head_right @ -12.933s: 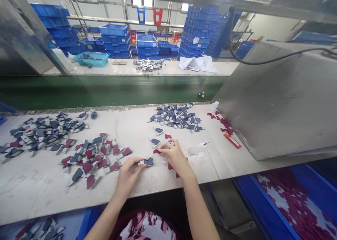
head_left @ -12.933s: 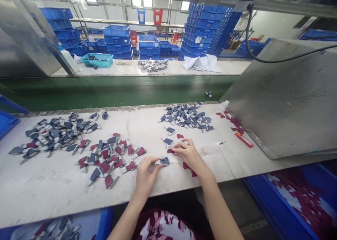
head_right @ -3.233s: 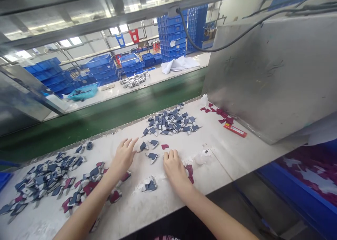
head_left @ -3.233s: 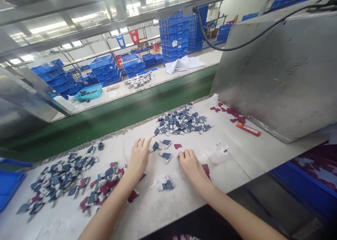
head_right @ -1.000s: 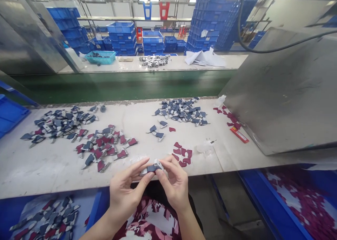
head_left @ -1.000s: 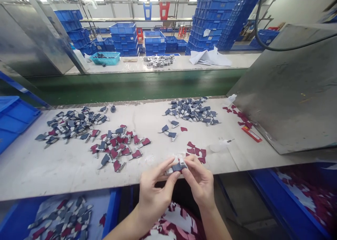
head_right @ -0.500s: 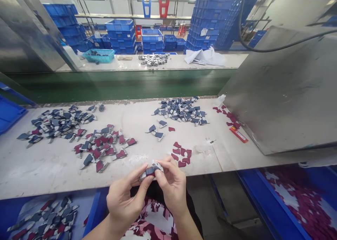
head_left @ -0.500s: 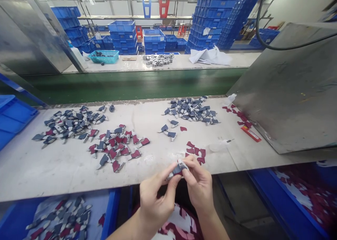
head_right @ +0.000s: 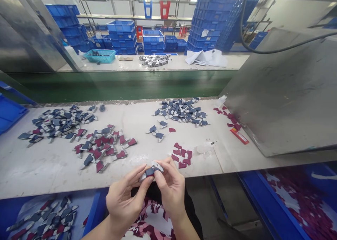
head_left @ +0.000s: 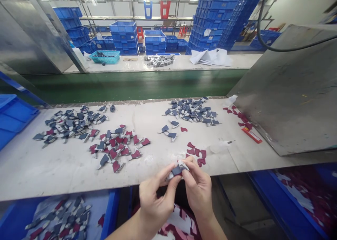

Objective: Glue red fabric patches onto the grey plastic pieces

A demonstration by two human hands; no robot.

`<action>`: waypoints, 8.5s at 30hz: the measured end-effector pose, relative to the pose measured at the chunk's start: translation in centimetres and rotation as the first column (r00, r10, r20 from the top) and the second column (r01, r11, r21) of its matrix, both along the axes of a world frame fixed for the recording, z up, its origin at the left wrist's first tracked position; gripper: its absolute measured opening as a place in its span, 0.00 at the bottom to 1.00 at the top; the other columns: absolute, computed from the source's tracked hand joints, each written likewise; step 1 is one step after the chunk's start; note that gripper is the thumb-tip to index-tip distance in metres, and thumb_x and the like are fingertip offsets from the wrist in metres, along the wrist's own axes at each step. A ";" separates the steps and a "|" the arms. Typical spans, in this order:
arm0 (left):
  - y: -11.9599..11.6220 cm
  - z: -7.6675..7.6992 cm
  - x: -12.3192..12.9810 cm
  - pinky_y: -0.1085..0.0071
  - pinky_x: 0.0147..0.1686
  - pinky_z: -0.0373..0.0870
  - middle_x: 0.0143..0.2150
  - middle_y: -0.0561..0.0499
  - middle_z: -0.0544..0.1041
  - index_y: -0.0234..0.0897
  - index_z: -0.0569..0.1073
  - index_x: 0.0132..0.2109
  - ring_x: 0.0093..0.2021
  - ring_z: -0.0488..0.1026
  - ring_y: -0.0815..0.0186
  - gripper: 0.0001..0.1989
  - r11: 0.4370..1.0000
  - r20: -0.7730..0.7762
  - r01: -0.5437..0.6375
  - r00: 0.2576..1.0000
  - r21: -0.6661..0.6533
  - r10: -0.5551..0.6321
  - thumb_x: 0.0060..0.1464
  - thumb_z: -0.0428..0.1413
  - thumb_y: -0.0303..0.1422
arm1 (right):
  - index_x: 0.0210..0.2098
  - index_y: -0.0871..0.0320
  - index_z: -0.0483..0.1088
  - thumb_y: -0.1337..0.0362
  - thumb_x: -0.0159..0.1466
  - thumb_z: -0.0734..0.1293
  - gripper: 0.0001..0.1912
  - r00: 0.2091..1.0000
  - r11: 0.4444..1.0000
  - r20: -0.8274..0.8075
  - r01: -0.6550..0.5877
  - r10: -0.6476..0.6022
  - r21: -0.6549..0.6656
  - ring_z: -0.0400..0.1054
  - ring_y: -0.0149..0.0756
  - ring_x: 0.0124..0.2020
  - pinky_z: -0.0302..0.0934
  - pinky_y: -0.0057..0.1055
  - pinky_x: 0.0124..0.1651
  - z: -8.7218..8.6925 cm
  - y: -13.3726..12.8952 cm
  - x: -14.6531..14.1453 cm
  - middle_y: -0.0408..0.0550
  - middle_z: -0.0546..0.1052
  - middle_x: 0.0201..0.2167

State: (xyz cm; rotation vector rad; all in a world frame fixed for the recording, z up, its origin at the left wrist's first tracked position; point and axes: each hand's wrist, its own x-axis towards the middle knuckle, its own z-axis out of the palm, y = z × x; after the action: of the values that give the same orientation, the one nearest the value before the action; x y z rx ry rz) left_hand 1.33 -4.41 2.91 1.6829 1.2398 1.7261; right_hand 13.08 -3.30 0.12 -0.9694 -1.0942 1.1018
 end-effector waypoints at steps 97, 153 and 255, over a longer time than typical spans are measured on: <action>7.0 -8.1 -2.0 0.69 0.37 0.73 0.39 0.48 0.83 0.37 0.79 0.43 0.33 0.78 0.63 0.09 0.815 -0.218 0.090 0.941 -0.573 -0.257 0.55 0.58 0.25 | 0.36 0.63 0.78 0.56 0.58 0.73 0.15 0.766 0.825 0.307 0.536 -0.565 0.181 0.78 0.44 0.32 0.73 0.35 0.33 -7.9 2.8 2.6 0.55 0.82 0.33; 6.9 -8.7 -1.9 0.70 0.35 0.73 0.36 0.50 0.83 0.38 0.79 0.42 0.30 0.75 0.65 0.07 0.840 -0.230 0.086 0.942 -0.535 -0.243 0.56 0.60 0.28 | 0.31 0.64 0.79 0.52 0.57 0.73 0.18 0.797 0.841 0.312 0.540 -0.517 0.016 0.78 0.46 0.29 0.72 0.35 0.32 -6.9 3.3 1.0 0.56 0.82 0.28; 4.7 -4.0 0.6 0.62 0.40 0.83 0.36 0.46 0.85 0.35 0.85 0.38 0.37 0.84 0.52 0.16 0.751 0.466 0.299 0.885 -0.589 0.013 0.38 0.71 0.35 | 0.26 0.57 0.77 0.51 0.54 0.76 0.16 0.910 0.913 0.196 0.391 -0.365 -0.119 0.65 0.31 0.24 0.60 0.28 0.26 -2.5 2.9 0.8 0.44 0.73 0.23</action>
State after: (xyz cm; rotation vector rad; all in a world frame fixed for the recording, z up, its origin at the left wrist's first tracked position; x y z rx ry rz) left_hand 1.97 0.34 -1.13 0.8769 1.2370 1.2573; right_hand 13.91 -0.42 -2.38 -1.3578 -0.9107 0.8017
